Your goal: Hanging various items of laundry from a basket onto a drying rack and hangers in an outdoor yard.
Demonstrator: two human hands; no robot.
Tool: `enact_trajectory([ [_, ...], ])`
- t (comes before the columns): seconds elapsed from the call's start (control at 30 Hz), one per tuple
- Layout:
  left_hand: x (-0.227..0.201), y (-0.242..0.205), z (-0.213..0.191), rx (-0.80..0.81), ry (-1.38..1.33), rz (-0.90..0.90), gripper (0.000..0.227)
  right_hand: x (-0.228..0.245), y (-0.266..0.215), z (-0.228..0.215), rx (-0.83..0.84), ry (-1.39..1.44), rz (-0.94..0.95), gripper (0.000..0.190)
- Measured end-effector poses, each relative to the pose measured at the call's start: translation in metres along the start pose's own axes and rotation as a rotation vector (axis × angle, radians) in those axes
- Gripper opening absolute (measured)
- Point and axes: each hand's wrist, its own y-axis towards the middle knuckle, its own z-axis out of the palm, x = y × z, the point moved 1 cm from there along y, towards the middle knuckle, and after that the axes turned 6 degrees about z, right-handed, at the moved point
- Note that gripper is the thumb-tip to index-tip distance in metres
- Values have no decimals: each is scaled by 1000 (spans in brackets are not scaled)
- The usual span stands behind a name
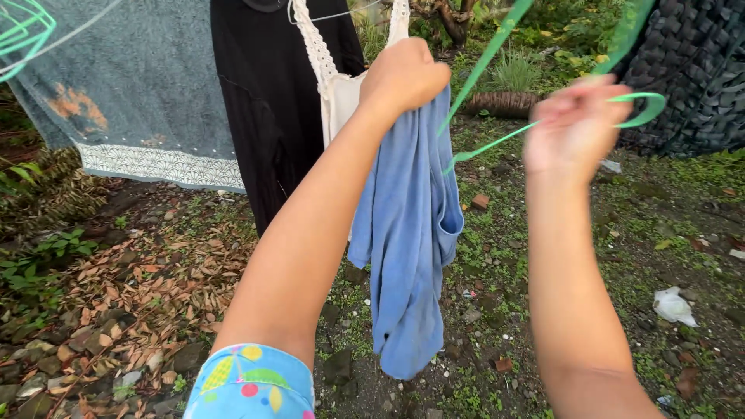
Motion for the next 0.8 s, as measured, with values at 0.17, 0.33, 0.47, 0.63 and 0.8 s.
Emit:
enact_trajectory([
  [0.17,35,25,10,-249,-156,44,12,-44,-52,5,42,-250,248,19],
  [0.33,55,0,-39,-380,-8,-41,13,-32,-30,-56,128,-874,269,32],
  [0.47,59,-12,-14,-389,301,116,15,-25,-9,-38,499,-1104,197,30],
  [0.63,25,2,25,-13,391,60,26,-34,38,38,583,-1107,282,31],
  [0.8,49,51,38,246,39,217,33,-62,142,33,472,-850,109,32],
])
